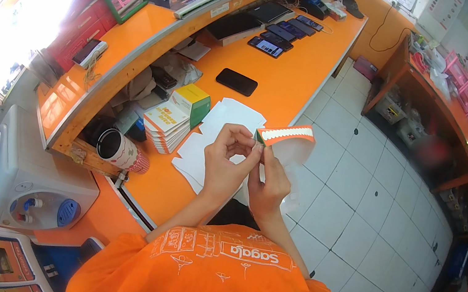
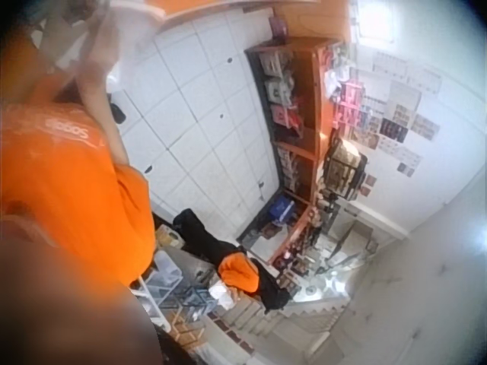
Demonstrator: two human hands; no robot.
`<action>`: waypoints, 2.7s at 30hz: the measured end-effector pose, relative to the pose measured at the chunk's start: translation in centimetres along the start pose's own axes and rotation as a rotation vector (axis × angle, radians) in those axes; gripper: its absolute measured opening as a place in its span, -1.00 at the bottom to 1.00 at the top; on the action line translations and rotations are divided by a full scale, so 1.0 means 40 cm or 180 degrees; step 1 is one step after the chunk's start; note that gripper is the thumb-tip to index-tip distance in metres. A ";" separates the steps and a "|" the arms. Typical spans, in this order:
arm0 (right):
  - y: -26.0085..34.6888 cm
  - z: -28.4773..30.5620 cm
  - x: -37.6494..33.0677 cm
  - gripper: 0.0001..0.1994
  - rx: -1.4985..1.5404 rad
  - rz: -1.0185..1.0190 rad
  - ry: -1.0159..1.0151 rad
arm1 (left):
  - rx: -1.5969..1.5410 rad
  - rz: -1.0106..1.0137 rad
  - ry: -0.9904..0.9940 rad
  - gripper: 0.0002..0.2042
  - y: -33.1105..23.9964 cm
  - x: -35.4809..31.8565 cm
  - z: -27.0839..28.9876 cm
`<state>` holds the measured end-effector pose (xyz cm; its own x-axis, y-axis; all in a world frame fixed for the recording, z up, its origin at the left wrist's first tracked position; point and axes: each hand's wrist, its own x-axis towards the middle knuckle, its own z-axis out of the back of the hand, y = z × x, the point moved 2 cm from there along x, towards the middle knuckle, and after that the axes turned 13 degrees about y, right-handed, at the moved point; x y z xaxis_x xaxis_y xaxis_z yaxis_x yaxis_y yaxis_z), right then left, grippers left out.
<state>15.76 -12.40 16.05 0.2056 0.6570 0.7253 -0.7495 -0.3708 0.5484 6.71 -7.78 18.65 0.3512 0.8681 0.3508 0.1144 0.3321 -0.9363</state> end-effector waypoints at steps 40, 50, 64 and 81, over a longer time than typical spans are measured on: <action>-0.062 0.057 -0.002 -0.84 0.2748 -0.1818 -0.0163 | 0.0916 -0.1045 0.0243 -0.54 0.073 -0.044 0.007; -0.076 0.004 -0.063 -0.73 0.5609 -0.2995 0.1630 | -0.0186 0.0080 0.1136 -0.34 0.123 -0.044 -0.009; -0.118 0.165 0.015 -0.62 0.2736 -0.2074 0.1919 | 0.1500 0.0250 0.0493 -0.62 0.128 -0.035 0.105; -0.083 0.033 0.001 -0.59 0.0358 -0.0778 0.0349 | 0.0430 0.0638 0.0802 -0.71 0.149 -0.022 0.039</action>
<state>19.08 -12.02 14.81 0.2976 0.8006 0.5200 -0.6103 -0.2593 0.7485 5.64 -6.00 12.78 0.5745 0.8082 0.1293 -0.0980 0.2248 -0.9695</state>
